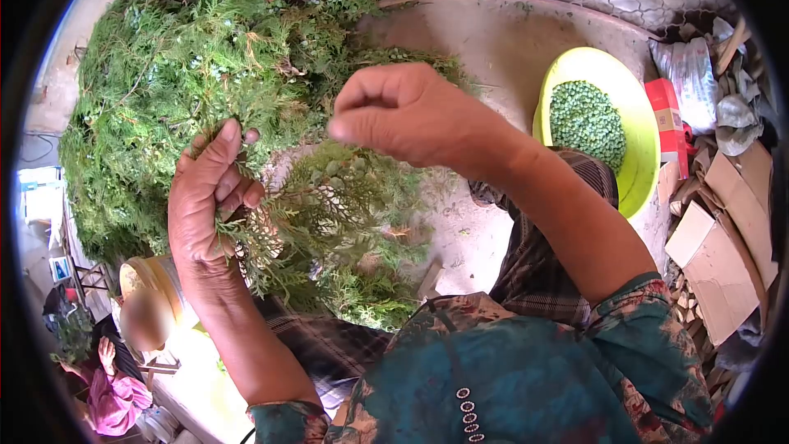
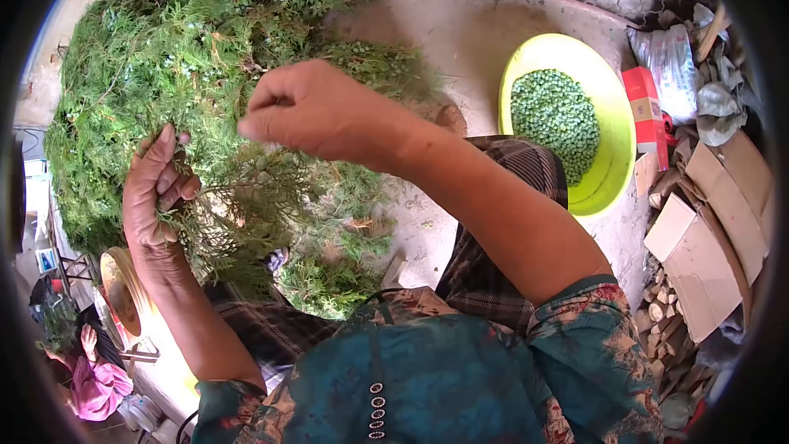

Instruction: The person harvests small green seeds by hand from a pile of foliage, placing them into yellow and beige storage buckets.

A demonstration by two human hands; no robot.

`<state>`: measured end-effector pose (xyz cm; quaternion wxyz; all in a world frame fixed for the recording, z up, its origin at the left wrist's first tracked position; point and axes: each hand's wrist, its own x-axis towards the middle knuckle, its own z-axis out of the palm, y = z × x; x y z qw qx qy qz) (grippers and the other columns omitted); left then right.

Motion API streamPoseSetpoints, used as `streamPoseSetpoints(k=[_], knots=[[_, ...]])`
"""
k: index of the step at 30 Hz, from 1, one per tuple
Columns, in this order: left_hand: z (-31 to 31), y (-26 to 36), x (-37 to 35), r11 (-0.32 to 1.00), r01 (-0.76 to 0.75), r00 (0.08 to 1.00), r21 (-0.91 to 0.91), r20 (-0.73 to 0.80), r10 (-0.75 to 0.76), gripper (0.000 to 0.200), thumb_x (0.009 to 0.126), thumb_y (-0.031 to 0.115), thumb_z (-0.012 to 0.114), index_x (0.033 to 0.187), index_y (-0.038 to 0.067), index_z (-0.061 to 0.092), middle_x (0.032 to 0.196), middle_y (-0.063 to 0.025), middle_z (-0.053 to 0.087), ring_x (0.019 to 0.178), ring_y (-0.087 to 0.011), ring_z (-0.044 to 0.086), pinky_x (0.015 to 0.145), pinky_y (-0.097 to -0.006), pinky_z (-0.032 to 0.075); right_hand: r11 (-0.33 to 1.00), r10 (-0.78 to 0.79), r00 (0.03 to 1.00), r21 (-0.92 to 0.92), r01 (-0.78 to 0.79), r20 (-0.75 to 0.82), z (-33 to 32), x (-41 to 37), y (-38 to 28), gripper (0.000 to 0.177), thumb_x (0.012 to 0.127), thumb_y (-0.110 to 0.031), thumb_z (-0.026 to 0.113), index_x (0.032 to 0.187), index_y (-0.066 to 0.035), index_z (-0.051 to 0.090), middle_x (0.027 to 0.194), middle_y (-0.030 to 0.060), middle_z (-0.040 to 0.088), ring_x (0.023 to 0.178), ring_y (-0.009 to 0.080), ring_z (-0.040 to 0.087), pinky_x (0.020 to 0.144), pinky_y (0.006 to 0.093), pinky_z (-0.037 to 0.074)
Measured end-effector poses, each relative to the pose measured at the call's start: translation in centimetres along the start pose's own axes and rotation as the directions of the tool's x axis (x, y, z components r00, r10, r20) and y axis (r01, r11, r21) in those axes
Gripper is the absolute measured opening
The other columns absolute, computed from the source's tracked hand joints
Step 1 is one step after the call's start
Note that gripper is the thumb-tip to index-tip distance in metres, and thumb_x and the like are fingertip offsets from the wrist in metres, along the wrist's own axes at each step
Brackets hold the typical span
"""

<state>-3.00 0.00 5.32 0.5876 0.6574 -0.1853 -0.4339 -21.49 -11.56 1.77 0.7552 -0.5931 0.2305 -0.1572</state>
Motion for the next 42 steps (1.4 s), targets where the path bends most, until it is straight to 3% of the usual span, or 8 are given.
streamPoseSetpoints(k=[2,8,13,20,28,32,35,42], knots=[[-0.3,-0.1,0.2,1.0,-0.013,1.0,-0.012,0.01,0.013,0.029,0.079,0.025,0.068,0.088,-0.001,0.058,0.046,0.0083,0.026,0.038,-0.0041,0.023,0.042,-0.0213,0.029,0.859,-0.342,0.935,-0.371,0.353,0.097,0.6,0.5,1.1,0.021,0.083,-0.021,0.062,0.086,-0.001,0.058,0.067,-0.0007,0.055,0.057,0.0056,0.047,0.051,0.0221,0.039],[-0.3,-0.3,0.6,0.978,-0.05,0.999,-0.201,-0.018,0.047,0.024,0.081,0.021,0.066,0.089,0.0,0.058,0.047,0.0089,0.026,0.039,-0.0035,0.023,0.043,-0.0206,0.027,0.862,-0.265,0.96,-0.424,0.277,0.088,2.5,-0.4,1.6,0.019,0.08,-0.018,0.064,0.088,-0.002,0.058,0.075,0.0054,0.058,0.068,0.0082,0.05,0.059,0.0255,0.042],[-0.7,-0.5,1.2,0.94,-0.013,1.0,-0.342,0.015,0.019,0.023,0.084,0.018,0.062,0.095,-0.001,0.056,0.049,0.0083,0.025,0.041,-0.0042,0.025,0.044,-0.0206,0.028,0.747,-0.456,0.89,-0.552,0.37,-0.021,2.4,0.3,2.2,0.021,0.081,-0.02,0.064,0.089,-0.002,0.058,0.07,0.0028,0.056,0.066,0.007,0.049,0.058,0.0234,0.041],[-1.3,-0.6,1.9,0.85,0.02,0.999,-0.527,-0.013,-0.032,0.016,0.086,0.011,0.057,0.096,-0.001,0.054,0.051,0.0065,0.029,0.041,-0.0046,0.027,0.043,-0.0204,0.028,0.979,-0.154,0.988,-0.134,0.156,0.021,1.4,-0.1,0.5,0.028,0.083,-0.026,0.064,0.095,-0.001,0.058,0.074,-0.0029,0.053,0.069,0.0036,0.046,0.059,0.0204,0.039],[-2.3,-1.9,3.2,0.753,0.079,0.997,-0.654,0.07,-0.043,0.013,0.091,0.009,0.049,0.099,-0.001,0.049,0.052,0.0053,0.031,0.04,-0.0055,0.027,0.044,-0.0223,0.031,0.889,-0.124,0.976,-0.417,0.188,0.176,1.4,-0.3,0.3,0.031,0.081,-0.026,0.062,0.098,0.0,0.059,0.073,0.0064,0.058,0.069,0.0106,0.051,0.062,0.0277,0.043],[-1.7,-1.4,1.9,0.814,0.123,0.975,-0.567,0.222,0.007,0.022,0.089,0.017,0.055,0.102,0.0,0.05,0.056,0.0042,0.037,0.042,-0.0057,0.031,0.048,-0.0205,0.036,0.865,-0.21,0.968,-0.435,0.251,0.14,1.0,-0.2,0.1,0.025,0.083,-0.024,0.059,0.091,0.0,0.058,0.069,0.006,0.056,0.066,0.0101,0.049,0.06,0.0274,0.042],[0.5,-0.4,-0.1,0.985,-0.101,0.976,0.142,0.208,0.07,0.059,0.068,0.024,0.077,0.114,-0.001,0.051,0.087,-0.0075,0.062,0.07,-0.0104,0.057,0.061,-0.0188,0.044,0.868,-0.226,0.968,-0.429,0.251,0.11,0.5,-0.1,-0.1,0.026,0.084,-0.024,0.057,0.088,0.001,0.058,0.066,0.0051,0.053,0.064,0.0098,0.047,0.059,0.0274,0.041],[1.3,-0.7,-1.1,0.965,0.025,0.916,0.26,0.38,-0.126,0.034,0.068,0.006,0.076,0.098,0.002,0.062,0.079,-0.0018,0.065,0.066,-0.0069,0.057,0.059,-0.0188,0.043,0.96,-0.098,0.99,-0.254,0.12,0.1,0.6,0.1,0.4,0.029,0.087,-0.03,0.055,0.083,-0.002,0.058,0.063,-0.0037,0.048,0.058,0.0059,0.042,0.051,0.0233,0.035]])
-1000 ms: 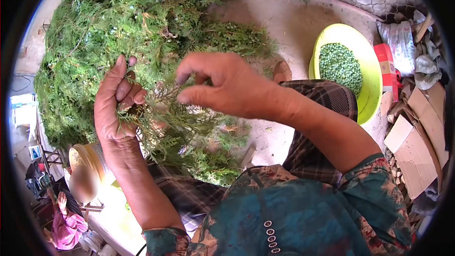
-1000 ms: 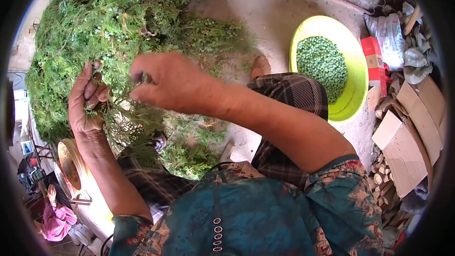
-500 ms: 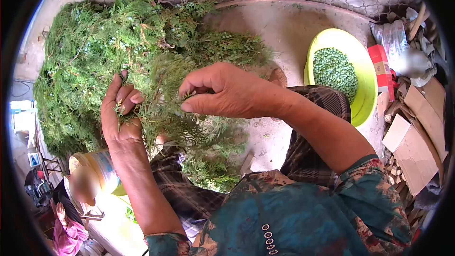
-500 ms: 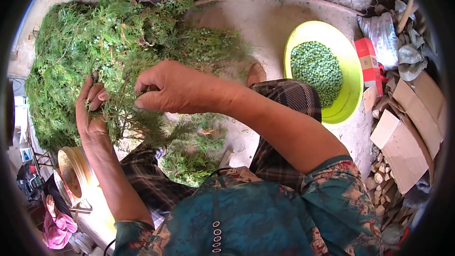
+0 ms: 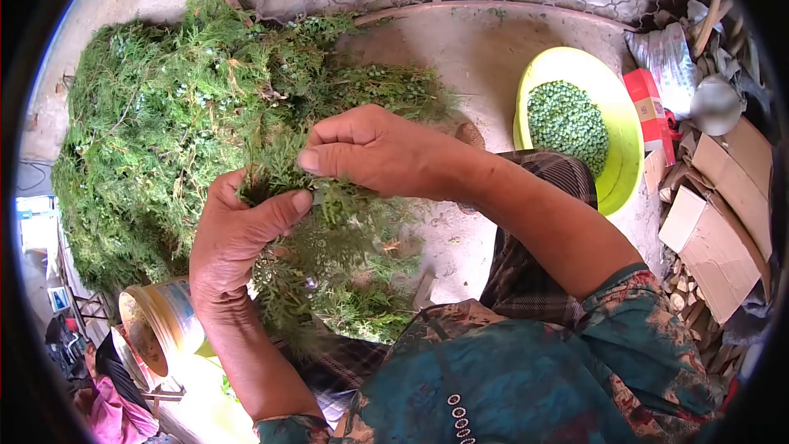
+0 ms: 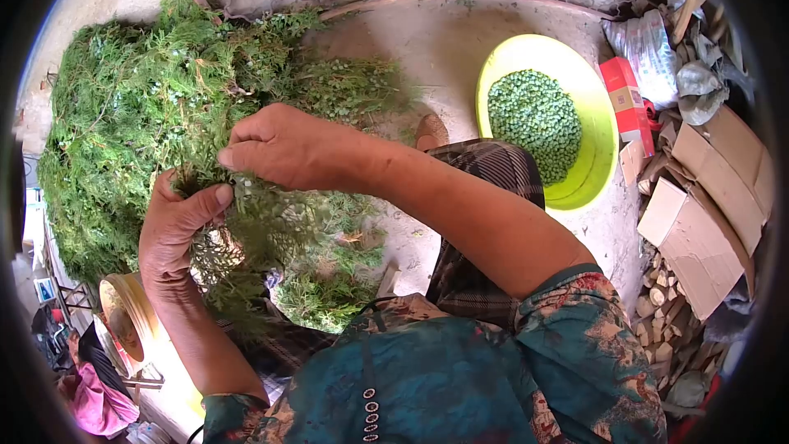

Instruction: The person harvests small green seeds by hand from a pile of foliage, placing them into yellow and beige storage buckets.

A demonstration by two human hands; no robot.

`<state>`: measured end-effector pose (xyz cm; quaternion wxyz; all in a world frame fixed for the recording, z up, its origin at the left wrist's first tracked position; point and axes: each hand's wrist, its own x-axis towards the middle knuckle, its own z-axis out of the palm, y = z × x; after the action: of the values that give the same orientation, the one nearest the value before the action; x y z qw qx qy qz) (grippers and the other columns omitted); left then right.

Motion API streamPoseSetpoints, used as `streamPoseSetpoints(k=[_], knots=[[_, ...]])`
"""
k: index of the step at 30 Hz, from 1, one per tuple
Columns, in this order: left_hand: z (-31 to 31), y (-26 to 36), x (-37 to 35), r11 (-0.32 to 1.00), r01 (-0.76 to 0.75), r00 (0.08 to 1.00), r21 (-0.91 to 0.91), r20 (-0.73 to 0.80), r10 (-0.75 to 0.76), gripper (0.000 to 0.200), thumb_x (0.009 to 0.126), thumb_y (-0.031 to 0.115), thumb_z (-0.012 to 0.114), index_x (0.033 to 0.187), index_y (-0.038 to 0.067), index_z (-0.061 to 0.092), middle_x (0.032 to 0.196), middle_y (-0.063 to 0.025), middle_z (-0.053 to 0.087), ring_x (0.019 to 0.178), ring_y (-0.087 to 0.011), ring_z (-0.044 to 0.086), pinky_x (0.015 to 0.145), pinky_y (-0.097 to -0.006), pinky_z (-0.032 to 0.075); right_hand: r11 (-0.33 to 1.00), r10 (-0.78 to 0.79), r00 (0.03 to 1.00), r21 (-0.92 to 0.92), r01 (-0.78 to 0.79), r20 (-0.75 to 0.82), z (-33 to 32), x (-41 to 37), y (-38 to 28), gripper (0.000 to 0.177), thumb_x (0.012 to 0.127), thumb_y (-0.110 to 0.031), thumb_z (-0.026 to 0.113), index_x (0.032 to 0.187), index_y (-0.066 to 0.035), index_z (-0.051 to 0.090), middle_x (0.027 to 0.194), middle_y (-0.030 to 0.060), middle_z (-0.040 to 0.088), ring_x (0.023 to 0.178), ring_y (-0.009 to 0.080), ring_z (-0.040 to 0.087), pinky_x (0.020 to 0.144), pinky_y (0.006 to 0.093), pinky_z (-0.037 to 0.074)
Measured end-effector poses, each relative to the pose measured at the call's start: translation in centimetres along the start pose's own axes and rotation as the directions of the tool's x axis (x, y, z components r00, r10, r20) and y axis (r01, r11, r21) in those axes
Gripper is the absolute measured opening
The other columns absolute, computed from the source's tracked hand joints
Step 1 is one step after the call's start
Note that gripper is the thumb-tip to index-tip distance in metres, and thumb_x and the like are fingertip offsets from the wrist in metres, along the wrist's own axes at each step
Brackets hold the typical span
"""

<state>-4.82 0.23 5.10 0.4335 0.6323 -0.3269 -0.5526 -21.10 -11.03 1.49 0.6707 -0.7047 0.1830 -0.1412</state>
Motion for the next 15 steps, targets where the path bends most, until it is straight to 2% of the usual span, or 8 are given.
streamPoseSetpoints(k=[1,3,7,9,10,12,13,15], knots=[[0.0,-0.1,0.0,1.0,-0.006,1.0,-0.002,-0.027,0.006,0.028,0.068,0.005,0.075,0.093,0.002,0.064,0.076,-0.001,0.064,0.063,-0.0066,0.056,0.057,-0.0192,0.043,1.0,-0.002,1.0,-0.001,0.002,-0.001,0.0,-0.1,-0.4,0.029,0.087,-0.03,0.055,0.083,-0.002,0.058,0.063,-0.0037,0.048,0.058,0.0059,0.042,0.051,0.0233,0.035],[0.1,-0.1,0.0,1.0,-0.013,0.999,-0.003,-0.051,0.012,0.023,0.068,0.005,0.075,0.088,0.002,0.065,0.073,-0.0001,0.064,0.06,-0.0064,0.056,0.056,-0.0195,0.043,0.943,0.209,0.975,0.247,-0.223,0.082,0.0,-0.6,-1.4,0.028,0.086,-0.034,0.057,0.083,-0.006,0.059,0.063,-0.0065,0.047,0.054,0.0035,0.04,0.046,0.0204,0.033],[0.6,0.0,-0.5,0.998,0.043,0.992,-0.052,-0.114,-0.049,0.024,0.066,0.003,0.075,0.088,0.002,0.064,0.072,-0.0019,0.064,0.059,-0.0074,0.056,0.056,-0.0194,0.044,0.966,0.144,0.964,0.182,-0.186,0.222,-1.2,-0.8,-1.2,0.027,0.084,-0.034,0.06,0.084,-0.007,0.059,0.064,-0.0054,0.049,0.051,0.0028,0.04,0.042,0.0188,0.031],[0.1,0.0,-0.5,0.992,0.125,0.986,0.037,-0.119,-0.119,0.022,0.066,0.001,0.071,0.087,0.001,0.064,0.072,-0.0038,0.064,0.058,-0.0098,0.057,0.054,-0.0212,0.046,0.981,0.189,0.98,0.021,-0.19,0.059,-2.8,-1.2,-2.2,0.023,0.085,-0.028,0.058,0.087,-0.005,0.057,0.066,-0.0021,0.052,0.046,0.0019,0.038,0.038,0.0171,0.03],[0.0,0.2,-0.6,0.991,0.128,0.985,0.033,-0.119,-0.123,0.022,0.066,0.001,0.071,0.087,0.001,0.064,0.072,-0.0038,0.064,0.058,-0.0098,0.057,0.054,-0.0212,0.046,0.981,0.193,0.979,0.022,-0.195,0.061,-4.0,-1.6,-2.1,0.023,0.085,-0.028,0.058,0.087,-0.005,0.057,0.066,-0.0021,0.052,0.046,0.0019,0.038,0.038,0.0171,0.03],[-0.3,0.7,-0.7,0.962,0.072,0.991,-0.265,-0.09,-0.099,0.019,0.068,0.002,0.069,0.087,0.001,0.063,0.07,-0.0041,0.064,0.057,-0.0114,0.059,0.052,-0.0234,0.048,0.858,0.095,0.985,0.513,-0.006,-0.146,-6.2,-2.1,-2.1,0.019,0.082,-0.02,0.059,0.08,-0.002,0.052,0.065,0.0024,0.053,0.044,0.0023,0.04,0.035,0.0181,0.03],[-0.7,-0.1,-0.3,0.969,0.027,0.99,-0.245,-0.13,-0.06,0.019,0.07,0.004,0.067,0.088,0.001,0.063,0.07,-0.0048,0.064,0.056,-0.0128,0.06,0.05,-0.0248,0.05,0.858,0.087,0.986,0.513,0.0,-0.145,-5.8,-1.8,-1.8,0.019,0.082,-0.02,0.059,0.08,-0.002,0.052,0.065,0.0024,0.053,0.044,0.0023,0.04,0.035,0.0181,0.03],[-0.8,-0.3,0.2,0.974,0.031,0.985,-0.225,-0.161,-0.068,0.023,0.07,0.004,0.068,0.091,0.0,0.062,0.072,-0.006,0.064,0.058,-0.014,0.062,0.052,-0.0255,0.052,0.775,0.232,0.971,0.593,-0.219,0.055,-4.2,-1.4,-0.2,0.019,0.088,-0.022,0.052,0.087,-0.002,0.051,0.072,0.0036,0.056,0.039,-0.0005,0.036,0.029,0.0153,0.027]])
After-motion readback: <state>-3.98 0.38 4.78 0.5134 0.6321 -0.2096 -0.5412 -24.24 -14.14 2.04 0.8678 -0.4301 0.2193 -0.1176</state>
